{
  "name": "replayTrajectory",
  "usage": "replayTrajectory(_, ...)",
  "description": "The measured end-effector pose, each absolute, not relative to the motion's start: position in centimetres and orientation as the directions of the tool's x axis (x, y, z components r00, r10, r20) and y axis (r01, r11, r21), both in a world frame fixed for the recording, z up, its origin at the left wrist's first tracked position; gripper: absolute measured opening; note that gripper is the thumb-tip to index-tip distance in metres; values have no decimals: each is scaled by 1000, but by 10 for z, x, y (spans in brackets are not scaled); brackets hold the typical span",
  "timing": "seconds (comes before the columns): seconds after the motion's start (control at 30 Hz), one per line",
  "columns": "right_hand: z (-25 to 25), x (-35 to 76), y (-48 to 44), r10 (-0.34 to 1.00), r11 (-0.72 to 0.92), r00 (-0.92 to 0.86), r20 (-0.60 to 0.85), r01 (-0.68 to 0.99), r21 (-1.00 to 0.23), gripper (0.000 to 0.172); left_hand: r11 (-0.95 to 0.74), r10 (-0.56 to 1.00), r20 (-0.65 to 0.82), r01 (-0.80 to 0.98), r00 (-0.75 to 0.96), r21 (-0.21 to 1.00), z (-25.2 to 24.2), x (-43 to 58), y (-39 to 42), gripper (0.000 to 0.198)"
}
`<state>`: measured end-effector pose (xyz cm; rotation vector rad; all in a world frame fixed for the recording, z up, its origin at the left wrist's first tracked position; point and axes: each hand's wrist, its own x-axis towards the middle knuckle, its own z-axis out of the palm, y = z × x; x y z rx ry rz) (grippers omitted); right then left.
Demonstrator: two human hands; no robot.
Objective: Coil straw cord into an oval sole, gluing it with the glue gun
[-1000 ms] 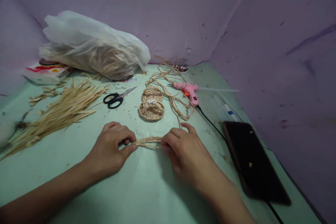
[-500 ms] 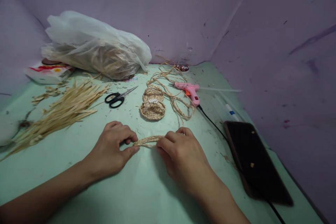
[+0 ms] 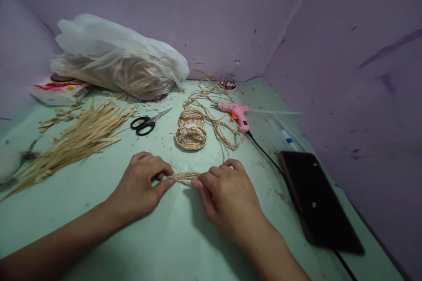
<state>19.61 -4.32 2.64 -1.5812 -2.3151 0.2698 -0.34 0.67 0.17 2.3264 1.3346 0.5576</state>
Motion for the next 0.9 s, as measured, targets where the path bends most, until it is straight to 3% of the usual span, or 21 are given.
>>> replayTrajectory(0.23,23,196,-43,951,303,-273,147,921,-246,18,-481,867,169,700,468,528,2,-5,5,5)
replayTrajectory(0.57,24,193,-46,918,334,-293,266,934,-127,14,-534,838,206,680,506,502,0,-5,4,10)
replayTrajectory(0.8,31,201,-47,951,279,-235,199,931,-236,15,-545,833,208,692,513,473,1,-6,1,12)
replayTrajectory(0.9,34,209,-47,967,250,-231,110,944,-217,20,-550,830,212,697,516,460,1,-6,0,13)
